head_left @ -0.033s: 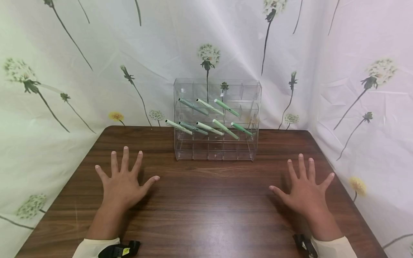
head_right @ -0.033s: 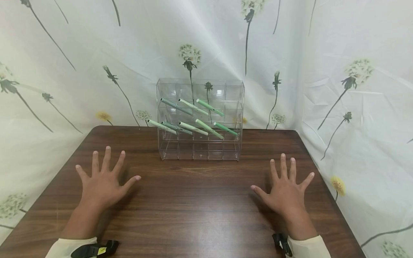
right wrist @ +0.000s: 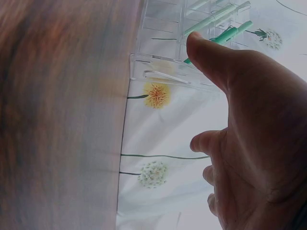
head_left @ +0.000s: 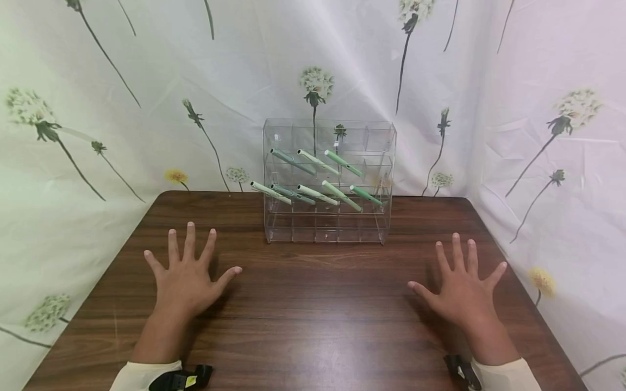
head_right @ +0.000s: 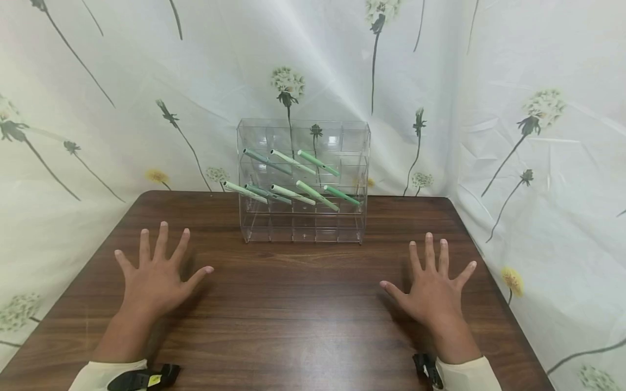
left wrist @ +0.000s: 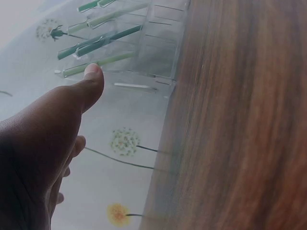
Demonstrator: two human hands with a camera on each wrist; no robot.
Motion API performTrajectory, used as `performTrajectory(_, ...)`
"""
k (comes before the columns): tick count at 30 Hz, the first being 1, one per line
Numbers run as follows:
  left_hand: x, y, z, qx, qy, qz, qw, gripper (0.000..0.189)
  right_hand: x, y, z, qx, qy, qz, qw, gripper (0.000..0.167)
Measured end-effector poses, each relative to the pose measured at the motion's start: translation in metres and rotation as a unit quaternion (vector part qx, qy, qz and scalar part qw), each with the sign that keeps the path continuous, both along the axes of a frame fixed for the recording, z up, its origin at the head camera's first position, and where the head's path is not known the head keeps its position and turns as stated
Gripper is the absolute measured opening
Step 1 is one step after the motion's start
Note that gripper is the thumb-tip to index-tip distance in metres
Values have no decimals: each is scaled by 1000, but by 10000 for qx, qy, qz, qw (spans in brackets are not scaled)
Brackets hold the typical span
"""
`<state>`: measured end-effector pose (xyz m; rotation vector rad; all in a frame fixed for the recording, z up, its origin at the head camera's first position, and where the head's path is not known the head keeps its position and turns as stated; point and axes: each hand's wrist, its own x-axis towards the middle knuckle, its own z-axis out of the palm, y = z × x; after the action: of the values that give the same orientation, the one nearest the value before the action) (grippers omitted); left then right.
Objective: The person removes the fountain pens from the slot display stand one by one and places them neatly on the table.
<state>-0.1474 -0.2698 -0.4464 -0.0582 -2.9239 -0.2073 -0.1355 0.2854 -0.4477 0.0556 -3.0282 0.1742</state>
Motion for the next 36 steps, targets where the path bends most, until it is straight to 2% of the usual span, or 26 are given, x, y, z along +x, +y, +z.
performTrajectory(19, -1, -1, -3, 87, -73, 12, 9999, 107, 1, 1, 3, 3, -10, 11, 10000, 117)
performTrajectory(24, 0, -1, -1, 149, -91, 28, 9998, 107, -1, 2, 2, 0, 48, 31, 10000, 117)
performTrajectory(26, -1, 0, 1, 291, -135, -19, 9995, 106, -2, 2, 2, 2, 48, 38, 10000, 118)
performTrajectory(28, -3, 1, 1, 642, -300, -164, 9973, 104, -3, 0, 3, -16, 9, 48, 10000, 118)
performTrajectory(29, -3, 2, 1, 929, -382, -282, 9945, 101, -4, -1, 3, -28, -14, 57, 10000, 117)
performTrajectory(31, -6, 3, -1, 1691, -562, -575, 9823, 93, -5, -2, 3, -55, -60, 83, 9999, 116)
performTrajectory(34, -11, 4, -4, 2765, -699, -1050, 9527, 81, -8, -5, 1, -76, 4, 109, 9999, 113)
performTrajectory(36, -16, 6, -7, 3273, -652, -1313, 9335, 76, -10, -6, 0, -111, 115, 118, 9998, 111)
